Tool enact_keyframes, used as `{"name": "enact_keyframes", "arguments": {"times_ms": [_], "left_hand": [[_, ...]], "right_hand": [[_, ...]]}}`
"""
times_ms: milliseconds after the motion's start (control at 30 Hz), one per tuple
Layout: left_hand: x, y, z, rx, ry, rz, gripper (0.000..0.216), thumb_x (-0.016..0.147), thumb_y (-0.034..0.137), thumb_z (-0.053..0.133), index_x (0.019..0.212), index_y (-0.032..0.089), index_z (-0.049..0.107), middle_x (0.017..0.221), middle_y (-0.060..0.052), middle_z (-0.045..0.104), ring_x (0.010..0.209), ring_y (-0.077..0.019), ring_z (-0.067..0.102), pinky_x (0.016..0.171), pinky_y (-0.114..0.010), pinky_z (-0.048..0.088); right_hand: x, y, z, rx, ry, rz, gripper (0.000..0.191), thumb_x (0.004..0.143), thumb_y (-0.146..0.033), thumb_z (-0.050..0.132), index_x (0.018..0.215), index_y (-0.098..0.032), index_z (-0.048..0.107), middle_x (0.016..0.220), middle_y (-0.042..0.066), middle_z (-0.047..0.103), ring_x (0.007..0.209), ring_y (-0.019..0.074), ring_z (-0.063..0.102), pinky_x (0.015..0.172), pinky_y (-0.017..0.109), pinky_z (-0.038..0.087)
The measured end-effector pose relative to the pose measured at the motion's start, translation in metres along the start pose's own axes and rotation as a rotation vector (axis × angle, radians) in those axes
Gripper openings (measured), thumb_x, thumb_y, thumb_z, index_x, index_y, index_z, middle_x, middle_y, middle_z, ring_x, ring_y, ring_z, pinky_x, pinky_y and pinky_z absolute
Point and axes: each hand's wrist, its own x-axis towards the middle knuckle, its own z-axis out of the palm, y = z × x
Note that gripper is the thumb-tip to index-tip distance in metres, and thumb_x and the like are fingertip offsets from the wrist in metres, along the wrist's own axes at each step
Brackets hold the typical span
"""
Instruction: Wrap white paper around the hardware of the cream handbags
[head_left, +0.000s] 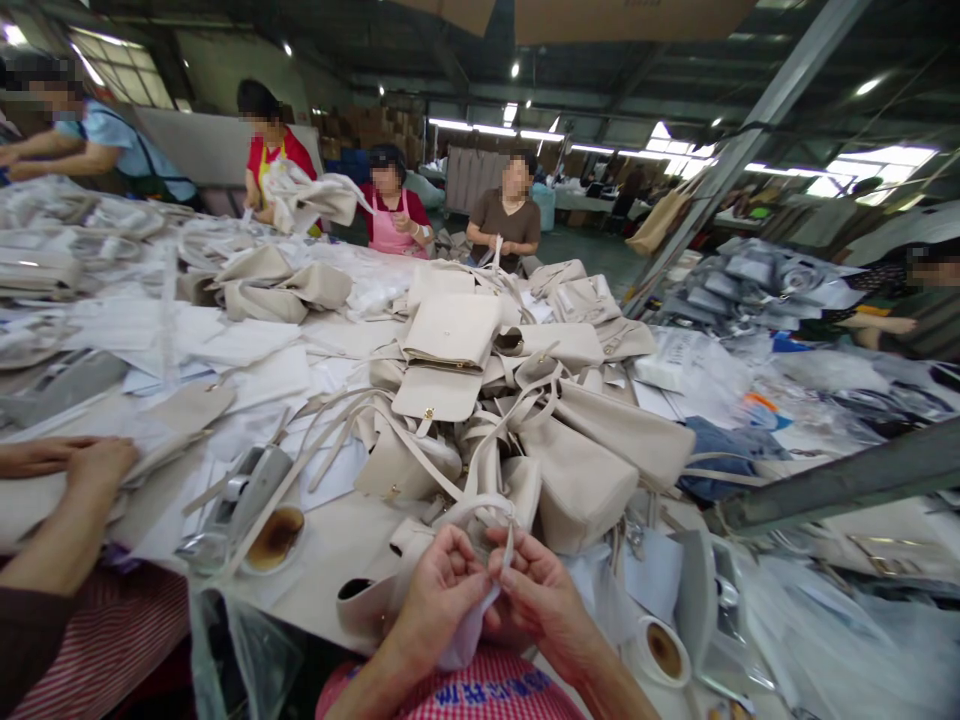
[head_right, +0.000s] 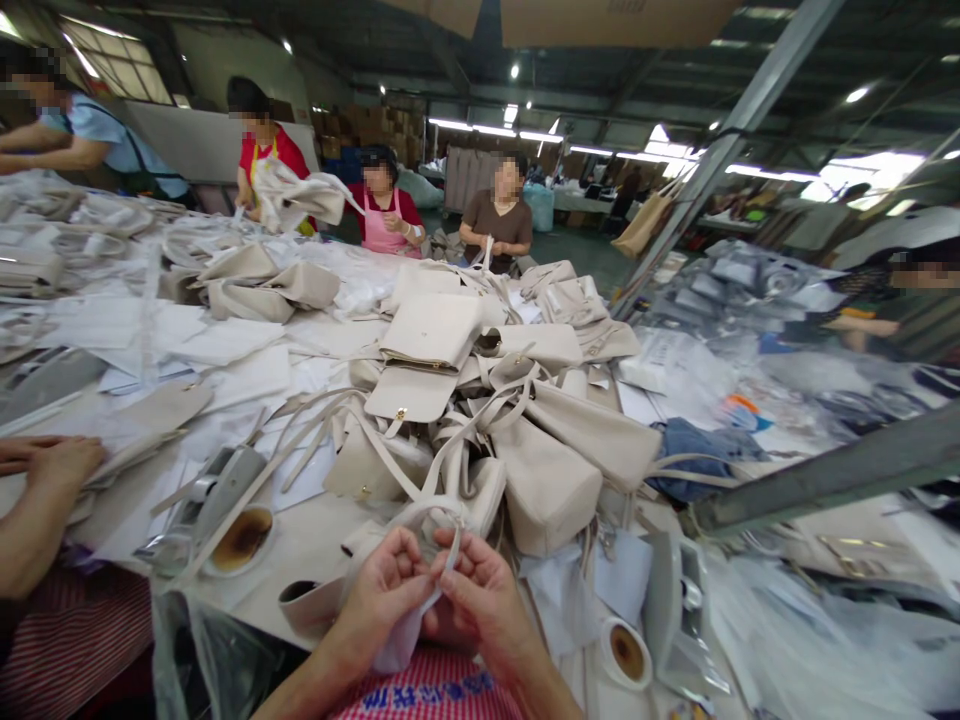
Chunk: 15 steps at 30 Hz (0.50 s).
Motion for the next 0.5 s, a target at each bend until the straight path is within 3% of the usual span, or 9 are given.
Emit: {"name": "enact_keyframes", "arguments": {"times_ms": [133, 300, 400, 500], "left_hand": [[0.000, -0.001, -0.011, -0.049, -0.118, -0.069, 0.047, 0.072, 0.036, 0.080, 0.082, 0.023, 0.036, 0.058, 0.002, 0.066, 0.038, -0.0125, 0.060, 0.036, -0.015, 0.039], [-0.002, 0.001, -0.015, -0.068, -0.194, -0.111, 0.040, 0.075, 0.029, 0.074, 0.083, 0.022, 0.036, 0.061, -0.001, 0.071, 0.038, -0.0135, 0.062, 0.034, -0.013, 0.039], [-0.003, 0.001, -0.010, -0.035, -0.127, -0.106, 0.044, 0.073, 0.033, 0.077, 0.082, 0.022, 0.036, 0.059, 0.002, 0.068, 0.038, -0.0127, 0.061, 0.034, -0.013, 0.040], [-0.003, -0.001, -0.004, -0.001, -0.035, -0.069, 0.050, 0.069, 0.040, 0.081, 0.080, 0.022, 0.036, 0.057, 0.004, 0.065, 0.039, -0.0107, 0.060, 0.036, -0.013, 0.039]], "right_hand": [[-0.001, 0.002, -0.008, -0.054, -0.043, 0.012, 0.055, 0.060, -0.037, 0.090, 0.108, -0.019, 0.070, 0.084, 0.005, 0.075, 0.053, 0.0088, 0.058, 0.047, 0.017, 0.040], [0.001, 0.003, -0.004, -0.260, 0.019, -0.029, 0.053, 0.062, -0.048, 0.086, 0.105, -0.020, 0.073, 0.082, 0.006, 0.077, 0.045, 0.0082, 0.054, 0.045, 0.020, 0.040], [0.003, 0.003, 0.004, -0.317, 0.121, -0.119, 0.049, 0.058, -0.052, 0.086, 0.093, -0.020, 0.076, 0.079, 0.005, 0.077, 0.060, 0.0164, 0.064, 0.060, 0.028, 0.052], [0.001, 0.004, 0.009, -0.310, 0.178, -0.166, 0.046, 0.058, -0.054, 0.085, 0.087, -0.020, 0.076, 0.080, 0.007, 0.077, 0.073, 0.0216, 0.068, 0.070, 0.031, 0.054]]}}
